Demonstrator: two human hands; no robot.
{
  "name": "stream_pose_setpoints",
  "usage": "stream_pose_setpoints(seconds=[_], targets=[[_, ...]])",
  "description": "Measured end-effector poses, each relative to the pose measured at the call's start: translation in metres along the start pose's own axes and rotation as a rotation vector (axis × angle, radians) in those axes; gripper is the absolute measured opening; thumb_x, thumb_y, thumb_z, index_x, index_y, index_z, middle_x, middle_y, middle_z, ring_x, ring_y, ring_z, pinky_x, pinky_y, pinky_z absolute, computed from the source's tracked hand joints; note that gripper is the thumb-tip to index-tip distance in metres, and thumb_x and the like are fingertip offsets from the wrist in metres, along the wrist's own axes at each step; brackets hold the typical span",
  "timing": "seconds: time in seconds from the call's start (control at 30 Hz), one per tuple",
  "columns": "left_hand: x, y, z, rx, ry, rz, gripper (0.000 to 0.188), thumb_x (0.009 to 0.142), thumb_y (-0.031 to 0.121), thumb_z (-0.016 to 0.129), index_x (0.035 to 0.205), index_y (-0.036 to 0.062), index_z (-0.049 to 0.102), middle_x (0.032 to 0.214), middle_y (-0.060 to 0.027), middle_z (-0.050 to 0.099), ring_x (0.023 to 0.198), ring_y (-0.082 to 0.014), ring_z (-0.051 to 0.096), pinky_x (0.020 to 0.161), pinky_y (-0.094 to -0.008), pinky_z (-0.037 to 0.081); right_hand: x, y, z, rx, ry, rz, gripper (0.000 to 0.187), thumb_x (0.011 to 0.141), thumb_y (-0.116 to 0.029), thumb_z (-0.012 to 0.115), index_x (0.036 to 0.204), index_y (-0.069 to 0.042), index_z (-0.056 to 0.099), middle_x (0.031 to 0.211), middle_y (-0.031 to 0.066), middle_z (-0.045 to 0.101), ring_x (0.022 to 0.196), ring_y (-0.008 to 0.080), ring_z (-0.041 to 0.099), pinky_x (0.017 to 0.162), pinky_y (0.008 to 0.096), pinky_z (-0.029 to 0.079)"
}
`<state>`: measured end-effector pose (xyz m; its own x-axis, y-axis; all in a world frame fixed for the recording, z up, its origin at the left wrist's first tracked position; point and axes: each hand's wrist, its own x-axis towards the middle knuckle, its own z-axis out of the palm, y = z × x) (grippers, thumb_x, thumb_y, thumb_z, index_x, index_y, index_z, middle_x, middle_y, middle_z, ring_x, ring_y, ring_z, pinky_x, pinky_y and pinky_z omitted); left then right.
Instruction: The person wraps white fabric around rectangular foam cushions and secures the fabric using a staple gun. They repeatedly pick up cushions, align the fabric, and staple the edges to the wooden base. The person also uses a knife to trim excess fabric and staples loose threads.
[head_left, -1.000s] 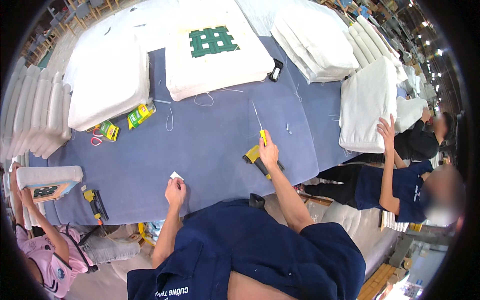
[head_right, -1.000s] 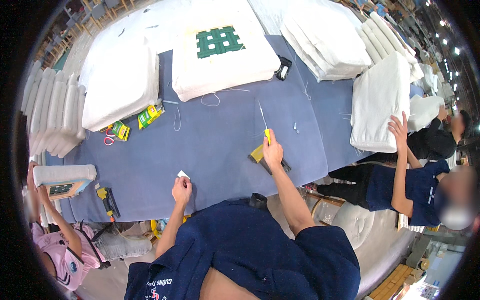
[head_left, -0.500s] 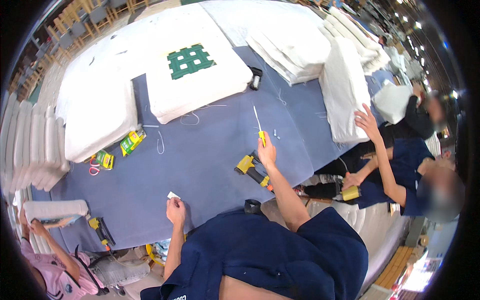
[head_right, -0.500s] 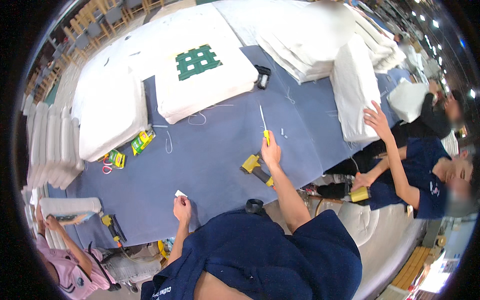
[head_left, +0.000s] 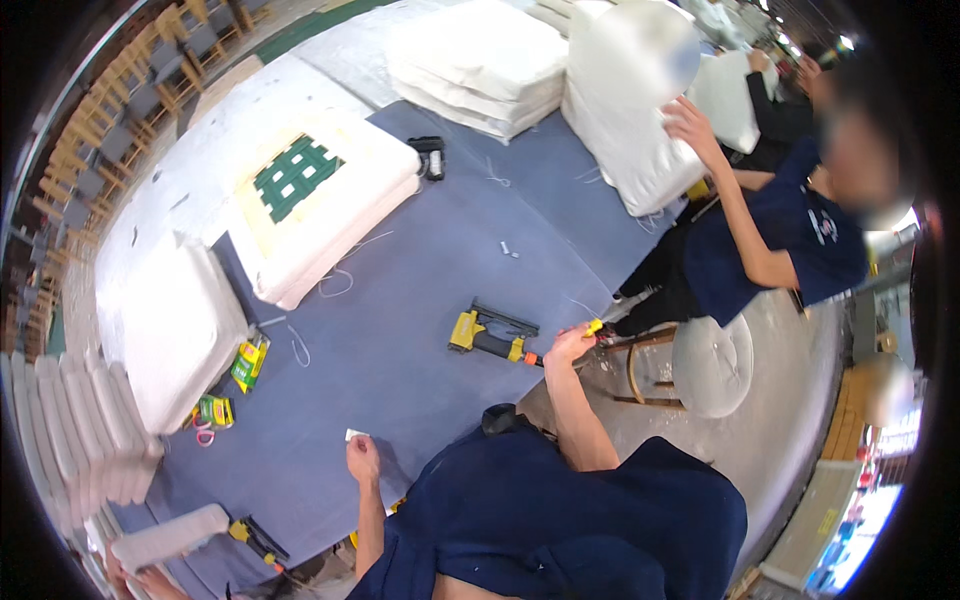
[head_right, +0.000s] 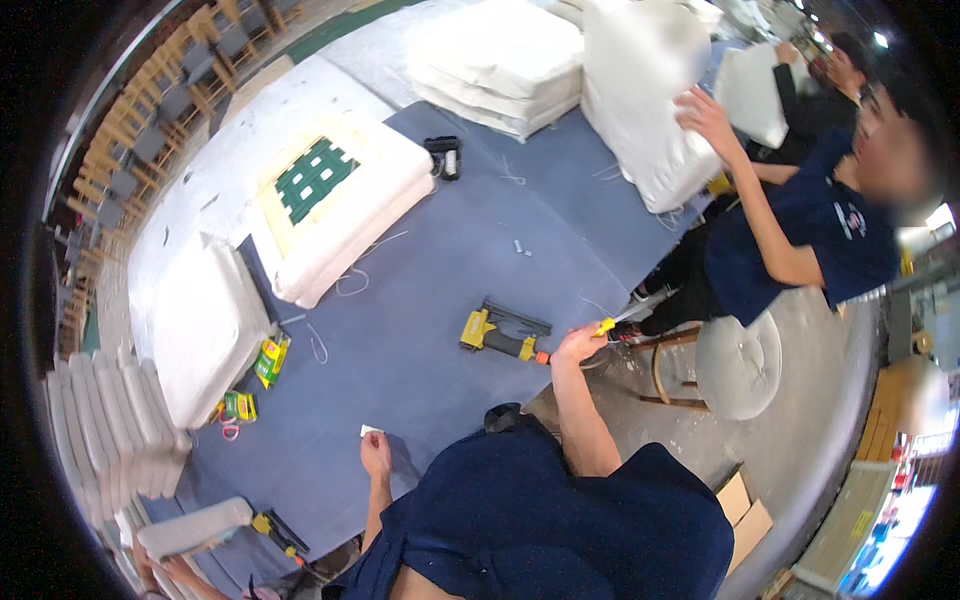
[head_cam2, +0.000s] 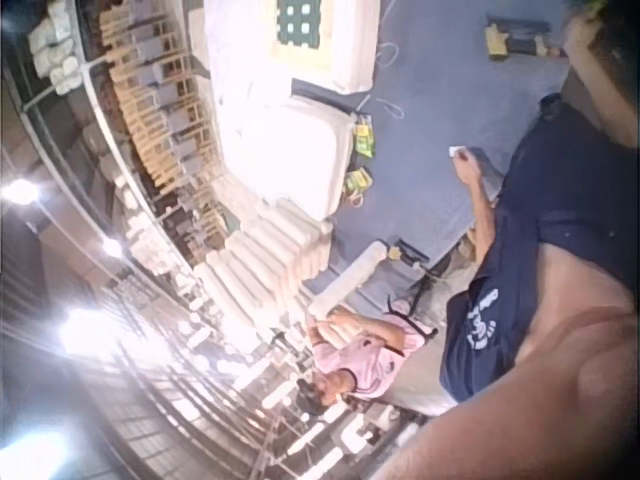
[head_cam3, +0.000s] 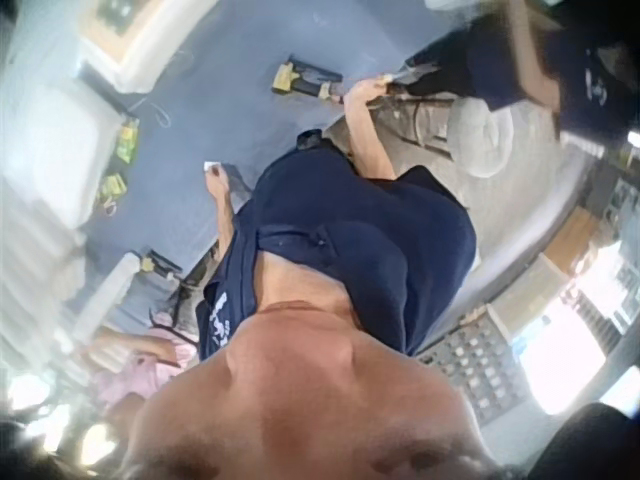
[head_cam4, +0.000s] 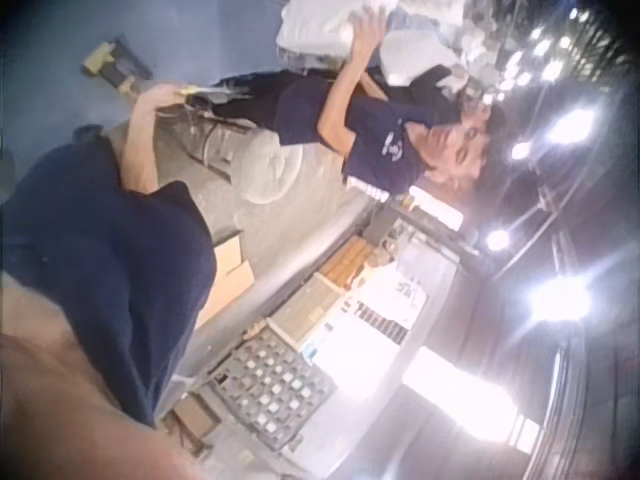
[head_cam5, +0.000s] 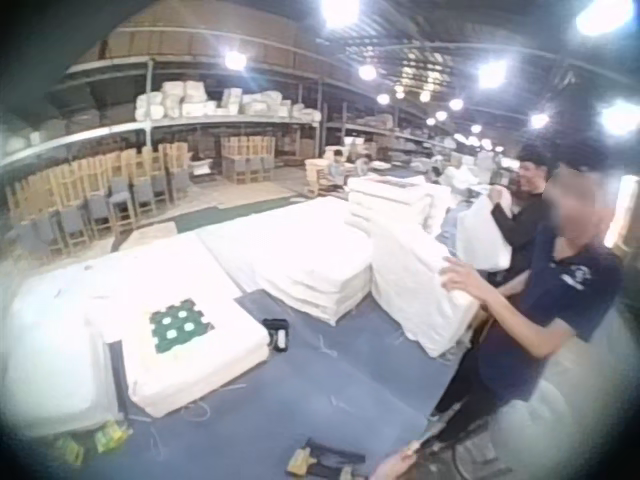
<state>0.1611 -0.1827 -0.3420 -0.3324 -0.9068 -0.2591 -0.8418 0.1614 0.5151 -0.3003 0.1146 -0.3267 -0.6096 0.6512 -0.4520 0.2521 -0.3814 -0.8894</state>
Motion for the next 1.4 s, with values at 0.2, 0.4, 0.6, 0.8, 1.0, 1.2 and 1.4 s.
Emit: stream_pose_setpoints(seconds=[0.2, 0.4, 0.6, 0.8, 1.0, 1.2, 1.4], targets=[[-0.017, -0.004, 0.023, -0.071, 0.116, 0.037, 0.027, 0.098, 0.026, 0.069, 0.111, 0.0029, 0.072, 0.107, -0.0153, 0.075, 0.099, -0.0334, 0.073, 0.089, -0.0457, 0.057, 0.066, -0.021, -0.029, 0.219, -0.348, 0.711, 0.039, 0.11, -0.051, 0.051, 0.096, -0.016, 0.049, 0.073, 0.0046, 0.053, 0.051, 0.0199, 0.048, 0.045, 0.0372, 0.043], [0.012, -0.007, 0.011, 0.149, 0.097, 0.053, 0.033, 0.099, 0.027, 0.065, 0.115, 0.0001, 0.073, 0.096, -0.0172, 0.072, 0.089, -0.0352, 0.071, 0.084, -0.0465, 0.056, -0.021, -0.029, -0.033, 0.02, -0.38, 0.594, 0.038, 0.112, -0.054, 0.053, 0.102, -0.018, 0.055, 0.079, 0.0055, 0.057, 0.056, 0.0216, 0.055, 0.052, 0.0408, 0.052], [0.021, 0.038, -0.006, -0.329, 0.318, 0.594, 0.026, 0.1, 0.022, 0.06, 0.111, 0.0013, 0.071, 0.099, -0.0145, 0.071, 0.091, -0.0288, 0.069, 0.084, -0.0447, 0.054, -0.121, -0.075, -0.015, -0.568, -1.169, 0.16, 0.045, 0.107, -0.051, 0.066, 0.119, -0.007, 0.062, 0.089, 0.0068, 0.068, 0.072, 0.0231, 0.067, 0.061, 0.0421, 0.055], [0.04, 0.226, -0.3, 0.111, -0.239, 0.886, 0.031, 0.099, 0.006, 0.063, 0.127, -0.0004, 0.074, 0.123, -0.0198, 0.077, 0.11, -0.0347, 0.071, 0.099, -0.0473, 0.055, -0.194, -0.336, 0.282, -0.755, -1.932, -1.466, 0.037, 0.086, -0.05, 0.08, 0.087, -0.014, 0.079, 0.076, 0.0101, 0.075, 0.069, 0.028, 0.073, 0.063, 0.0456, 0.055], [0.084, 0.316, -0.277, 0.159, -0.073, 0.876, 0.034, 0.104, 0.011, 0.061, 0.134, -0.0015, 0.071, 0.121, -0.0229, 0.075, 0.108, -0.0386, 0.07, 0.097, -0.0484, 0.055, -0.442, -0.436, 0.318, -0.013, -1.665, -2.433, 0.047, 0.088, -0.059, 0.074, 0.083, -0.012, 0.078, 0.087, 0.0089, 0.074, 0.085, 0.0262, 0.07, 0.069, 0.0457, 0.054], [-0.007, 0.309, -0.108, 0.242, -0.311, 0.701, 0.032, 0.108, 0.017, 0.061, 0.132, -0.0025, 0.07, 0.117, -0.0261, 0.073, 0.111, -0.0453, 0.069, 0.103, -0.0539, 0.053, -0.298, -0.446, 0.328, -0.053, -1.662, -1.821, 0.037, 0.089, -0.052, 0.072, 0.082, -0.015, 0.076, 0.082, 0.0119, 0.071, 0.088, 0.034, 0.07, 0.074, 0.0495, 0.052], [-0.075, 0.126, 0.105, -0.002, -0.421, 0.286, 0.031, 0.105, 0.027, 0.058, 0.12, 0.0057, 0.075, 0.113, -0.0184, 0.078, 0.108, -0.0398, 0.073, 0.097, -0.049, 0.055, -0.037, -0.25, 0.246, -0.922, -1.641, -0.834, 0.051, 0.09, -0.06, 0.081, 0.113, -0.015, 0.081, 0.107, 0.013, 0.081, 0.1, 0.0342, 0.077, 0.088, 0.0442, 0.059]])
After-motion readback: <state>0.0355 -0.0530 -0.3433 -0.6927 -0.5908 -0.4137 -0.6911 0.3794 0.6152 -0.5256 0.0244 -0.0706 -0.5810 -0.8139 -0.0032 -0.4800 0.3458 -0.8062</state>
